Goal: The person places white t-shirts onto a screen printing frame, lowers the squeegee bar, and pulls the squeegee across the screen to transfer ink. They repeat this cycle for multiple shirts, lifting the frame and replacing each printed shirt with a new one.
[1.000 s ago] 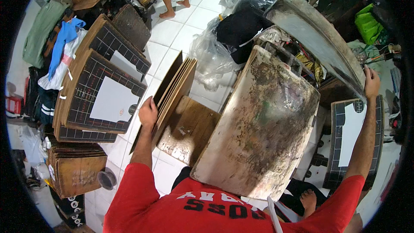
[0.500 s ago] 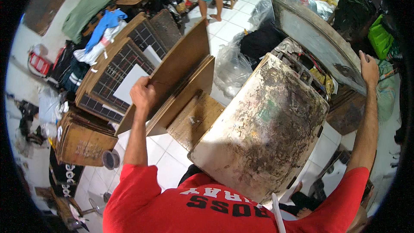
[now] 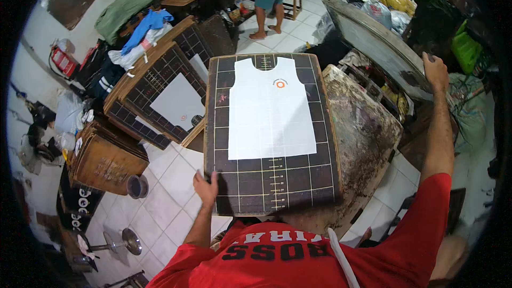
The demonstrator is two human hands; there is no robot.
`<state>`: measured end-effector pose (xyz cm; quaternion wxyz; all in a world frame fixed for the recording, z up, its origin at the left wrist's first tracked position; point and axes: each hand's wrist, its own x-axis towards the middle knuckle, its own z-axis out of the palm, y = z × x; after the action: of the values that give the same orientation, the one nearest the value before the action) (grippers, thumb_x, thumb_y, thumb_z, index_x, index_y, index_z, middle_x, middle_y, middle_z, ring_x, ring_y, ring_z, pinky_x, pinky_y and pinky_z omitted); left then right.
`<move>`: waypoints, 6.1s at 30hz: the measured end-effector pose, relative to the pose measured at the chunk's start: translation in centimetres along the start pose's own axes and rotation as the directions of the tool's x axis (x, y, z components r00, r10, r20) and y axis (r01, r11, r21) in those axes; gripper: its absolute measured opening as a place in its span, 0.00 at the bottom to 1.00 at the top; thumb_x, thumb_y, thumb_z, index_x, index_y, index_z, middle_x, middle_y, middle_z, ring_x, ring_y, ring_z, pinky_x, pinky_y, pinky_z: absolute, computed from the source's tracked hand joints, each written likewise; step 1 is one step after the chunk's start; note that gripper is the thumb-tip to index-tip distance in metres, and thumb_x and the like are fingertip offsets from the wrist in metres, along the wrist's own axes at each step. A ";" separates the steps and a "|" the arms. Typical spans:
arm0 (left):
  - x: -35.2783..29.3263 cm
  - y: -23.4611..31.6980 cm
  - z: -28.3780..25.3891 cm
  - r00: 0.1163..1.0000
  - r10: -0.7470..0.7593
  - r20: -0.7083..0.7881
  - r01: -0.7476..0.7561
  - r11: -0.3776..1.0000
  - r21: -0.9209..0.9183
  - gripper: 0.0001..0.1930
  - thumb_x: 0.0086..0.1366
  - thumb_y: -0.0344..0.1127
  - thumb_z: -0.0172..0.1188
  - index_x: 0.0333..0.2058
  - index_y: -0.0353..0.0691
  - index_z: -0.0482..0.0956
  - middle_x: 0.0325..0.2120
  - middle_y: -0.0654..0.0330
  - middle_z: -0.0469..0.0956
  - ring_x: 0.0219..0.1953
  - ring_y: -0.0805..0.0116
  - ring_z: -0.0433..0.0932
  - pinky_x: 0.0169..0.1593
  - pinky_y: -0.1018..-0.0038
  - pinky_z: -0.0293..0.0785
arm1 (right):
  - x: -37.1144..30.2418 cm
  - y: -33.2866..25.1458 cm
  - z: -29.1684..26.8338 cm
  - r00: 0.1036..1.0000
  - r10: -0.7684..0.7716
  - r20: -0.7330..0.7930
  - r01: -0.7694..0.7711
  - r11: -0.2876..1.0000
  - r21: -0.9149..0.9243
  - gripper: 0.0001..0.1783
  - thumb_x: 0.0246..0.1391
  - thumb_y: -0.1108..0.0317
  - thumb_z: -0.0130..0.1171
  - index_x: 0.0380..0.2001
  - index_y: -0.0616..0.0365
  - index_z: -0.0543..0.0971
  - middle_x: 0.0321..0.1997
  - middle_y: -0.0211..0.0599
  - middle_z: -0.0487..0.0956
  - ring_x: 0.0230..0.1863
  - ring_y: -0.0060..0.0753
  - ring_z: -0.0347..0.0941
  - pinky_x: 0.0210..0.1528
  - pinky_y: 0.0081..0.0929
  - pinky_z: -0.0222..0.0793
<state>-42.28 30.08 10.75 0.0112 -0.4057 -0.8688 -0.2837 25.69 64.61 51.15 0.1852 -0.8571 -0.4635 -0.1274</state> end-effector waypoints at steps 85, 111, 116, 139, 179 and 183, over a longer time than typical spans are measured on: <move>8.4 41.6 15.3 0.224 0.206 0.953 0.831 0.470 -0.297 0.28 0.80 0.58 0.39 0.58 0.37 0.69 0.44 0.48 0.78 0.39 0.54 0.80 0.41 0.55 0.82 | -32.0 2.9 19.5 0.957 -0.241 -0.164 0.266 0.952 0.152 0.22 0.57 0.42 0.66 0.32 0.52 0.80 0.32 0.34 0.78 0.36 0.41 0.75 0.48 0.46 0.60; 4.4 32.5 23.2 0.172 0.931 0.323 -0.850 0.305 -0.428 0.50 0.52 0.46 0.72 0.72 0.45 0.58 0.74 0.50 0.54 0.77 0.43 0.47 0.76 0.39 0.38 | -24.9 6.6 29.7 0.954 -0.238 0.184 0.191 0.952 0.240 0.17 0.46 0.79 0.59 0.42 0.56 0.78 0.41 0.44 0.81 0.46 0.54 0.76 0.47 0.48 0.63; 4.5 32.5 23.3 0.170 0.931 0.323 -0.848 0.305 -0.433 0.49 0.53 0.46 0.71 0.72 0.44 0.58 0.74 0.51 0.54 0.77 0.44 0.47 0.76 0.39 0.38 | -24.0 6.9 29.4 0.947 -0.288 0.141 0.240 0.928 0.283 0.17 0.42 0.80 0.60 0.39 0.54 0.77 0.38 0.41 0.81 0.46 0.52 0.77 0.44 0.50 0.64; 7.8 36.4 21.8 0.085 0.955 0.283 -0.790 0.237 -0.565 0.28 0.43 0.34 0.79 0.47 0.43 0.81 0.42 0.59 0.78 0.50 0.53 0.74 0.59 0.52 0.65 | -28.6 5.3 25.6 0.962 -0.217 0.164 0.162 0.941 0.297 0.18 0.42 0.80 0.60 0.40 0.55 0.79 0.38 0.41 0.82 0.45 0.50 0.77 0.50 0.45 0.65; 22.2 42.5 10.9 0.405 0.901 -0.155 -0.772 0.245 -0.587 0.42 0.56 0.50 0.73 0.67 0.39 0.68 0.65 0.42 0.65 0.69 0.38 0.60 0.70 0.41 0.53 | -11.3 2.3 7.8 0.866 -0.197 -0.460 0.223 0.975 0.001 0.22 0.63 0.50 0.65 0.36 0.62 0.81 0.36 0.45 0.82 0.38 0.49 0.80 0.43 0.37 0.73; 27.8 21.5 12.3 0.662 0.632 0.403 -0.614 0.765 -0.193 0.58 0.55 0.62 0.73 0.70 0.26 0.55 0.66 0.29 0.59 0.69 0.32 0.56 0.72 0.42 0.51 | -5.4 4.0 6.6 0.927 -0.100 -0.363 0.099 0.995 -0.020 0.30 0.64 0.45 0.61 0.47 0.66 0.82 0.45 0.55 0.84 0.48 0.53 0.81 0.53 0.38 0.72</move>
<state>-43.06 66.68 17.74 -0.0994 -0.7318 -0.6500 -0.1792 26.44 61.49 42.34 0.2605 -0.7943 -0.4640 -0.2932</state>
